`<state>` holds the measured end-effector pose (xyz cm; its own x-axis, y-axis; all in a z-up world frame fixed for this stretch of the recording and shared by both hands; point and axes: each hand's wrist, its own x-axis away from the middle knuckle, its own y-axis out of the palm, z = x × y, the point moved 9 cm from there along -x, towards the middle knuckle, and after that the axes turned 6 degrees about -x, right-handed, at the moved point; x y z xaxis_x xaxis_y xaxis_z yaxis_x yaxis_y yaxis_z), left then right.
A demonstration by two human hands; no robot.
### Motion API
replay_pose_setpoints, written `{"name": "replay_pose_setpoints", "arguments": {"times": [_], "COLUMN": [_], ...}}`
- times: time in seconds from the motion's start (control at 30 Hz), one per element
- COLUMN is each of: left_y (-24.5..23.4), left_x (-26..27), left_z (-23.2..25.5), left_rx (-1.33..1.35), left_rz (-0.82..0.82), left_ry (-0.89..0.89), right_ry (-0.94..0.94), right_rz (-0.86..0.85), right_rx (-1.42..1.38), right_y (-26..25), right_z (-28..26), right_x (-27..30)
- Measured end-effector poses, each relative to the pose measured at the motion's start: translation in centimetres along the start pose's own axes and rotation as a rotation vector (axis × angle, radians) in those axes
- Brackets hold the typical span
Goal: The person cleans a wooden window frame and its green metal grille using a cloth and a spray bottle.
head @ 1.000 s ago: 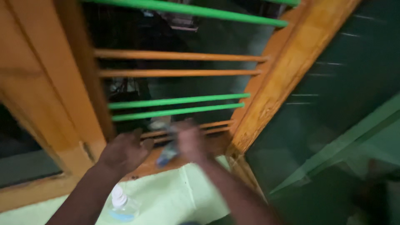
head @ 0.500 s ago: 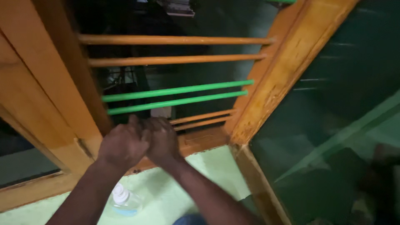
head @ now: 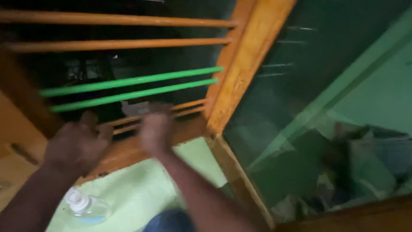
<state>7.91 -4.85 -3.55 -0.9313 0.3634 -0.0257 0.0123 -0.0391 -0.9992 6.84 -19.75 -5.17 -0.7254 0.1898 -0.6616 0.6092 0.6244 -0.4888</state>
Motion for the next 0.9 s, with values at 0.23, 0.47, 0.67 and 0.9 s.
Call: {"name": "replay_pose_setpoints", "arguments": {"times": [0.23,0.47,0.67,0.9], "left_y": [-0.3,-0.7,-0.8,-0.2], "left_x": [0.8,1.3,1.0,0.7], "left_z": [1.2,1.4,1.4,1.4], "left_rx": [-0.235,-0.225,-0.150,-0.241], "left_rz": [0.178,0.196,0.134,0.175], "left_ry": [0.203,0.217,0.170,0.223], "right_ry": [-0.377,-0.079,0.110,-0.386], "right_rz": [-0.202,-0.223,-0.104,-0.408], "right_rx": [-0.053,0.487,0.142,0.032], "right_y": [0.6,-10.5,-0.2,2.4], "right_z": [-7.3,7.8,3.2,-5.7], "right_x": [1.0,-3.9,-0.6,0.7]}}
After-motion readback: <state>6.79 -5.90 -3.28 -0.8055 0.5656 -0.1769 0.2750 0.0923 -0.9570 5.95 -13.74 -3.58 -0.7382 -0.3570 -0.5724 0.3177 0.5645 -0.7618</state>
